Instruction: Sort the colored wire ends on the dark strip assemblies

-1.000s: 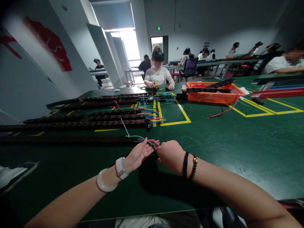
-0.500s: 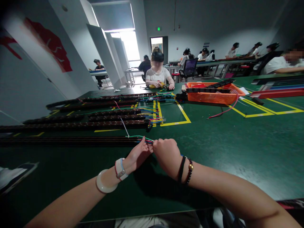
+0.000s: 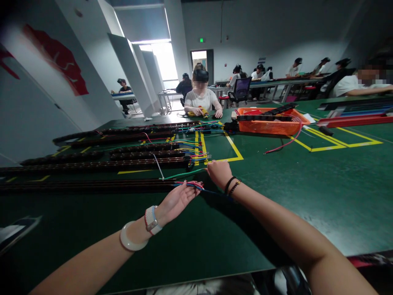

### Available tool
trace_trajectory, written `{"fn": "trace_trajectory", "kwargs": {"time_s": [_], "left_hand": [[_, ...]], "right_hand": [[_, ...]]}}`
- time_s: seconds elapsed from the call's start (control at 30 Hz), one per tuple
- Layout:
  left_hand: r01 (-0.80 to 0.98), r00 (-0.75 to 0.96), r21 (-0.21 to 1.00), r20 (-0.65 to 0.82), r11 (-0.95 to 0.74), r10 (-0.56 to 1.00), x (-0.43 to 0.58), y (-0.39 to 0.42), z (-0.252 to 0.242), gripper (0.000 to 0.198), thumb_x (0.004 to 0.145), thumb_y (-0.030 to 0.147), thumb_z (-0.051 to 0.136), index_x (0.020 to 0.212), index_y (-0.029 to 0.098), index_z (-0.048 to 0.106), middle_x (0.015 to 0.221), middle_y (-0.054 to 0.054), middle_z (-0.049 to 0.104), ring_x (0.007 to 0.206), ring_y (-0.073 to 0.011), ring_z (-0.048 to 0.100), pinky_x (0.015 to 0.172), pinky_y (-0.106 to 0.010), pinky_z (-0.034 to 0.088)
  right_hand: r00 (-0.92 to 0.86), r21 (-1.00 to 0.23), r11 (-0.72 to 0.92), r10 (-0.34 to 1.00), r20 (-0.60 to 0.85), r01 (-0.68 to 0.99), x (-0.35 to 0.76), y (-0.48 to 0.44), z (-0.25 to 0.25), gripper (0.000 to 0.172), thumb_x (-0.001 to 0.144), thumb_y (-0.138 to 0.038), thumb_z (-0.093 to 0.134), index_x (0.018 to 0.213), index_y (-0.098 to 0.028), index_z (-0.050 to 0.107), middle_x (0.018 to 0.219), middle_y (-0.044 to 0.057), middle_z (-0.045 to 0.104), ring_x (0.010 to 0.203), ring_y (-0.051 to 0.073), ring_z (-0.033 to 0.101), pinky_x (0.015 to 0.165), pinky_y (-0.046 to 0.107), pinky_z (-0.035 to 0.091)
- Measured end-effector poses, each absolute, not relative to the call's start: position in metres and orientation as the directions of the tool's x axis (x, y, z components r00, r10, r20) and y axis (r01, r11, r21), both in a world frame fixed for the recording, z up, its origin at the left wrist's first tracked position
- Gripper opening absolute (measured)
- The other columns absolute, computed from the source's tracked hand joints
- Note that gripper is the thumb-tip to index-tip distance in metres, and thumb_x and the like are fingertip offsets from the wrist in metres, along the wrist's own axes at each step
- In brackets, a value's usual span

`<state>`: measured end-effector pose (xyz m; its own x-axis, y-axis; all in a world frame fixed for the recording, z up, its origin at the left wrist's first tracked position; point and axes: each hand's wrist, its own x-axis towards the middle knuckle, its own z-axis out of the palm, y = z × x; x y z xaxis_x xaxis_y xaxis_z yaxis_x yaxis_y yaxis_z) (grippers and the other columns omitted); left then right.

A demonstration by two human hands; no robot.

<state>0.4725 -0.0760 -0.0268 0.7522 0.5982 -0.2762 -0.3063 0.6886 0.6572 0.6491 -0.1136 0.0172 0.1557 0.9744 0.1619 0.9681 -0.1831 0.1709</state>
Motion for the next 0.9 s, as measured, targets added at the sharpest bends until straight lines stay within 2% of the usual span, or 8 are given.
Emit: {"fn": "trace_trajectory", "kwargs": {"time_s": [0.23,0.4,0.53,0.73,0.9], "left_hand": [[-0.308,0.753,0.651,-0.279,0.694,0.596,0.474,-0.071,-0.026,0.03,0.092,0.025,0.042,0.094,0.004,0.063,0.106,-0.019,0.065,0.102,-0.0224,0.061,0.1,-0.038,0.041],[-0.321,0.753,0.652,-0.264,0.687,0.603,0.474,-0.07,-0.032,0.023,0.091,0.022,0.044,0.094,0.008,0.062,0.102,-0.015,0.066,0.099,-0.0199,0.062,0.099,-0.037,0.042],[-0.346,0.771,0.656,-0.209,0.671,0.602,0.473,-0.072,-0.034,0.023,0.091,0.022,0.044,0.093,0.009,0.063,0.103,-0.014,0.066,0.099,-0.02,0.062,0.099,-0.037,0.042],[-0.322,0.773,0.68,-0.212,0.658,0.598,0.473,-0.077,-0.026,0.026,0.091,0.023,0.043,0.092,0.008,0.064,0.103,-0.014,0.066,0.101,-0.0203,0.061,0.099,-0.036,0.042],[-0.297,0.771,0.723,-0.204,0.624,0.603,0.471,-0.077,-0.027,0.025,0.091,0.023,0.043,0.096,0.008,0.063,0.102,-0.015,0.067,0.097,-0.0211,0.063,0.095,-0.039,0.044]], "right_hand": [[0.082,0.11,-0.088,0.995,0.063,0.99,0.655,-0.111,0.013,0.028,0.087,-0.039,0.05,0.094,-0.016,0.065,0.094,0.011,0.067,0.082,0.02,0.064,0.063,0.025,0.042],[0.001,0.064,-0.008,0.995,0.105,0.998,0.64,-0.12,0.031,0.043,0.094,-0.042,0.034,0.088,-0.015,0.066,0.087,0.011,0.066,0.074,0.017,0.064,0.059,0.023,0.04],[-0.043,0.109,0.033,0.995,0.09,0.993,0.622,-0.131,0.037,0.052,0.092,-0.05,0.032,0.081,-0.013,0.067,0.081,0.013,0.066,0.073,0.02,0.064,0.059,0.026,0.041],[-0.041,0.177,0.034,0.998,0.036,0.984,0.615,-0.134,0.03,0.037,0.091,-0.036,0.04,0.081,-0.013,0.068,0.084,0.014,0.068,0.074,0.023,0.066,0.059,0.028,0.044],[0.012,0.171,-0.019,0.999,0.044,0.985,0.62,-0.128,0.032,0.038,0.091,-0.036,0.04,0.085,-0.012,0.069,0.087,0.017,0.068,0.077,0.023,0.066,0.061,0.027,0.045]]}}
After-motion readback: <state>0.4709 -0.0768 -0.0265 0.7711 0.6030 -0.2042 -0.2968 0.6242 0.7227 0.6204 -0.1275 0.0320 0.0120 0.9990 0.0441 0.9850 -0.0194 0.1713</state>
